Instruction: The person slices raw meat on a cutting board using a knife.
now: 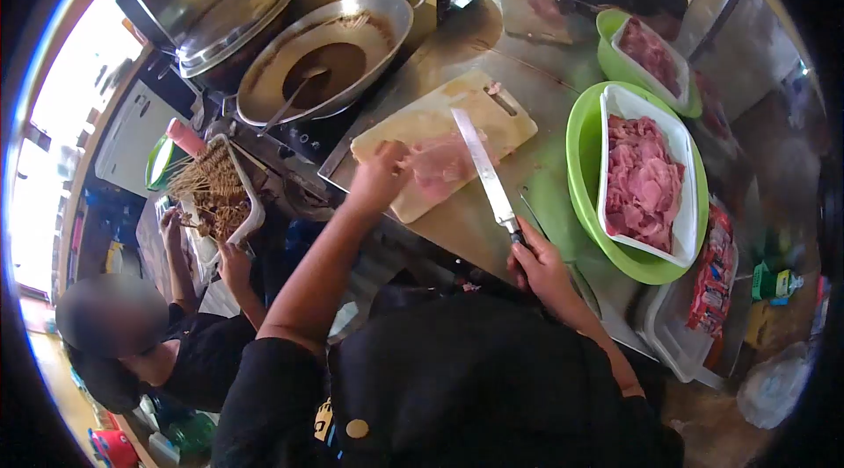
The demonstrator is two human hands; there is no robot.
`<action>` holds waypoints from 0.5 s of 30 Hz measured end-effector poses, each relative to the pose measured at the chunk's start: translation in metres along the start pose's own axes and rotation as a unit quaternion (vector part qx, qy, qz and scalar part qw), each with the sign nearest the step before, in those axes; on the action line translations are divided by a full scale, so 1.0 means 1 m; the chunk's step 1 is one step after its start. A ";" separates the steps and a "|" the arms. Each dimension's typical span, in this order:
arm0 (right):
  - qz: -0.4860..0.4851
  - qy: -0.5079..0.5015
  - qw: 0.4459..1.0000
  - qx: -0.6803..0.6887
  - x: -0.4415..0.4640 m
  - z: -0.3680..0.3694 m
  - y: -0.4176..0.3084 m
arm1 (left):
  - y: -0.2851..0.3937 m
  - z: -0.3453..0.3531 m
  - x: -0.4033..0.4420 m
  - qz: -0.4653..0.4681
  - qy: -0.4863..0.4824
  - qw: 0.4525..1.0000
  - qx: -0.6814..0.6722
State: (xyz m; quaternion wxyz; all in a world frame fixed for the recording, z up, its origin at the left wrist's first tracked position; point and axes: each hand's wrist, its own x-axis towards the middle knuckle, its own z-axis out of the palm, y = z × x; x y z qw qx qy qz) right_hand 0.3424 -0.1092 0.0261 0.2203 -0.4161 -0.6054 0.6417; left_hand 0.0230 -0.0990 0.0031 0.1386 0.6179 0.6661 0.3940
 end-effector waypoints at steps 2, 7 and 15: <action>-0.017 -0.008 1.000 0.016 0.016 0.013 0.003 | 0.008 0.016 0.001 0.008 -0.012 0.999 0.033; -0.063 -0.024 0.997 0.027 0.042 0.032 0.010 | 0.012 0.023 0.007 -0.005 0.025 0.992 0.120; -0.147 -0.012 0.984 -0.101 0.048 0.018 0.023 | 0.012 0.027 -0.003 -0.087 0.001 0.985 0.149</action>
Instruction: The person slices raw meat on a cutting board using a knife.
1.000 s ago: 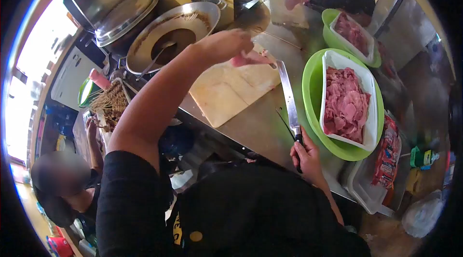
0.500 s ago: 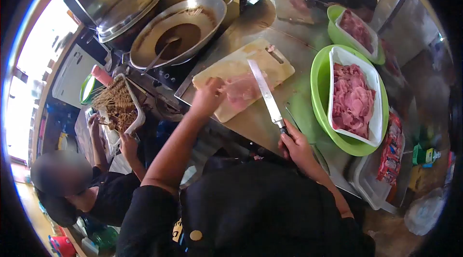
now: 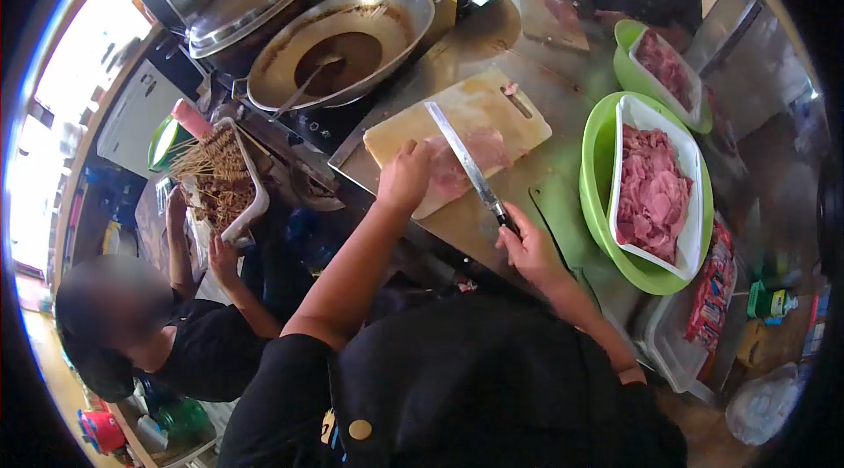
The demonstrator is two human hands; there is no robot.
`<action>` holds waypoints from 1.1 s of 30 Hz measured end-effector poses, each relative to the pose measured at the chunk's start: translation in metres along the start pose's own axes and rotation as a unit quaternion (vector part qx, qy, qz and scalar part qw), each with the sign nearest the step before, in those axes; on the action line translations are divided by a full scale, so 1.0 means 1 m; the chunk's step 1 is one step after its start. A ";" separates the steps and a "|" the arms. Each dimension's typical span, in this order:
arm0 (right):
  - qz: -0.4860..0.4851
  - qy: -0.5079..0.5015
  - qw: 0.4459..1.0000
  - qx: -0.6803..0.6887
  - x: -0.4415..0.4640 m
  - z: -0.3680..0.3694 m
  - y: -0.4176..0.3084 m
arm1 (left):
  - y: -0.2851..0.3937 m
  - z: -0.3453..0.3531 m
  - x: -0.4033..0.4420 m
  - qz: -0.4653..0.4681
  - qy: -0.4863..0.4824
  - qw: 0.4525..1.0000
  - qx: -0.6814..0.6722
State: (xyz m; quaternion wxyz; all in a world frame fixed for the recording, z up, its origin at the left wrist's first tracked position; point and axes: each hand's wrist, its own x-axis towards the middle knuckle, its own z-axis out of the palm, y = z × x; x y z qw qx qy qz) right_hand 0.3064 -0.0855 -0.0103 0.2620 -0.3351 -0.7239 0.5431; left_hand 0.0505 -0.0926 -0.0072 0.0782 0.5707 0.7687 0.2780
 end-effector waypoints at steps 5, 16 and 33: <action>0.009 0.013 0.997 -0.080 0.014 -0.024 -0.012 | -0.013 0.004 -0.004 -0.007 0.034 0.996 -0.087; 0.134 0.023 0.976 0.171 0.020 -0.003 -0.007 | 0.008 0.002 0.009 0.080 0.058 0.993 -0.069; 0.086 -0.032 0.993 0.077 0.008 0.019 -0.004 | -0.005 0.006 0.017 0.025 0.024 0.997 -0.071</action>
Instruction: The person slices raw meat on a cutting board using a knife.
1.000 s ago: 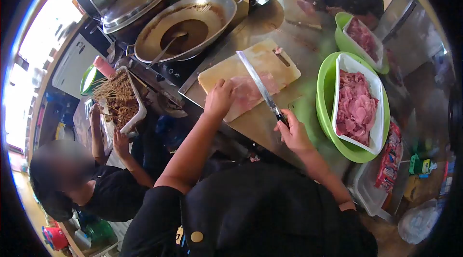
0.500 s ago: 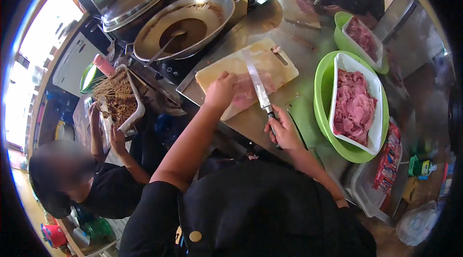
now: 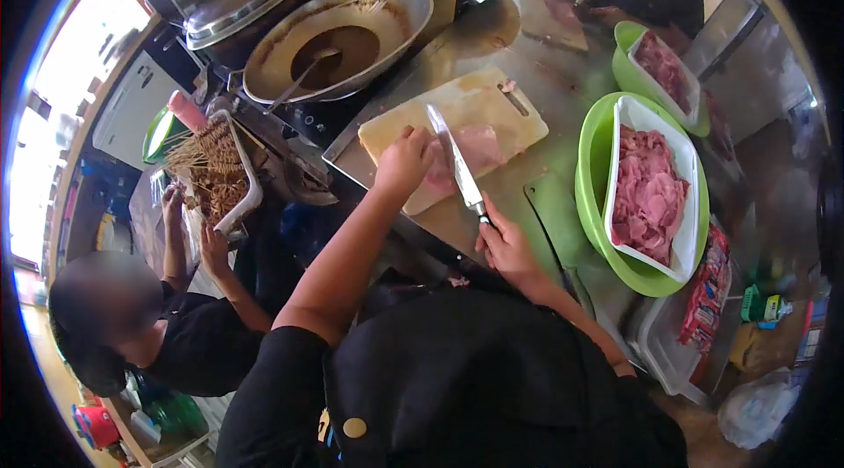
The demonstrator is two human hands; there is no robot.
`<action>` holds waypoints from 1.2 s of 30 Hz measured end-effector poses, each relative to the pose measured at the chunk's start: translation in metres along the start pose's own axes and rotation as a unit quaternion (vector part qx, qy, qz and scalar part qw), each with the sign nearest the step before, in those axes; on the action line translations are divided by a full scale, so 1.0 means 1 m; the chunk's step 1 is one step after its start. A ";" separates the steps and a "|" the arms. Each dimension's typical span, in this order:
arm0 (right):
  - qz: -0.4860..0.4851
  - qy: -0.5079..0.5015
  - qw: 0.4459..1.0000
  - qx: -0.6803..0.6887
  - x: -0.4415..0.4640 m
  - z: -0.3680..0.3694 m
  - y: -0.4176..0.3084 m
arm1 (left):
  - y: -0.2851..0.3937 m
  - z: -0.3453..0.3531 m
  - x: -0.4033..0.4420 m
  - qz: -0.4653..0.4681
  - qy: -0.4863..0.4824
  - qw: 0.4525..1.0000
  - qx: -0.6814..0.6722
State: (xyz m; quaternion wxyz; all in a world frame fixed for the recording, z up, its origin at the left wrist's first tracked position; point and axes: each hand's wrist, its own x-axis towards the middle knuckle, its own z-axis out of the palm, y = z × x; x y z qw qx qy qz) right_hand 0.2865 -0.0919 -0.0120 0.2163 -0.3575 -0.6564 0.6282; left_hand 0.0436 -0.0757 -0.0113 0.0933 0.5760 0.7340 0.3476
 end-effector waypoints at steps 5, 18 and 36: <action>0.040 -0.011 0.998 0.040 0.040 0.016 -0.019 | 0.005 0.004 -0.007 -0.006 0.035 0.999 -0.020; -0.059 -0.019 0.983 -0.175 -0.036 -0.004 0.012 | -0.021 0.008 -0.014 -0.049 0.086 0.990 -0.103; 0.064 0.006 0.998 -0.005 -0.033 -0.025 -0.036 | -0.002 -0.008 -0.021 0.120 0.012 0.974 0.193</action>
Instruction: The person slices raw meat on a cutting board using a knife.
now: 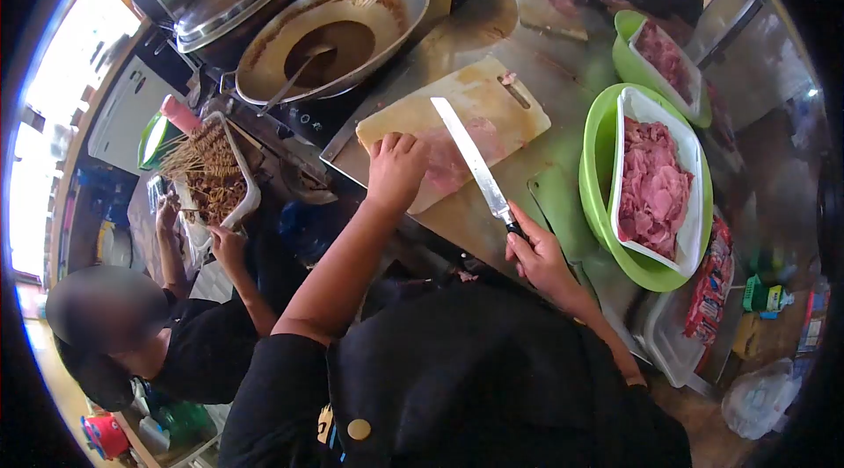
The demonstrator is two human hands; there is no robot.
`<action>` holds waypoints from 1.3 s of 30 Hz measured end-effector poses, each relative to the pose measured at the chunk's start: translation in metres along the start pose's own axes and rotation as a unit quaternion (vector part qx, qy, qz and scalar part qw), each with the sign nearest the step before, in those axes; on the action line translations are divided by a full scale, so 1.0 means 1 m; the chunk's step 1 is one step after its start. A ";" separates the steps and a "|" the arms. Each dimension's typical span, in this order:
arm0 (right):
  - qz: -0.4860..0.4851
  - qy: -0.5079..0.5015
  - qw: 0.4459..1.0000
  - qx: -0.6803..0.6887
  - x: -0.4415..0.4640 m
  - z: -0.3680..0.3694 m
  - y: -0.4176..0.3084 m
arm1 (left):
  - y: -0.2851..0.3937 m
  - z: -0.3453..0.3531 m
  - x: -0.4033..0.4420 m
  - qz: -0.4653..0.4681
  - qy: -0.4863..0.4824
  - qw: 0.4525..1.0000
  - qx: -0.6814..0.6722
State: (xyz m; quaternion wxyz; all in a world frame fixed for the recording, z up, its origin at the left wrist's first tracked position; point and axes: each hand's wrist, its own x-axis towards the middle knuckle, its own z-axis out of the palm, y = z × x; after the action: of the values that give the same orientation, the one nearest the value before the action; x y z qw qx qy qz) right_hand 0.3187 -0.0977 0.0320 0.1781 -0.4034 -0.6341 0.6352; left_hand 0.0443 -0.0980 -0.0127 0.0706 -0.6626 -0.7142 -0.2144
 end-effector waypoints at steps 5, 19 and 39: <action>-0.036 -0.034 0.999 -0.017 0.020 0.005 0.014 | -0.002 -0.010 0.007 0.050 -0.072 0.994 0.063; -0.132 -0.017 0.983 -0.126 0.075 0.023 0.002 | 0.002 -0.016 0.013 -0.033 -0.069 0.993 0.094; -0.190 -0.022 0.950 -0.247 0.014 -0.008 0.040 | -0.017 0.001 -0.001 -0.173 -0.044 0.975 -0.136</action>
State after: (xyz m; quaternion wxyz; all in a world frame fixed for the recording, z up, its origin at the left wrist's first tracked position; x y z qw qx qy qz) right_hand 0.3273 -0.0873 -0.0093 0.1770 -0.2926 -0.8397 0.4219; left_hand 0.0280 -0.0993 -0.0176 -0.0897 -0.5411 -0.7847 -0.2888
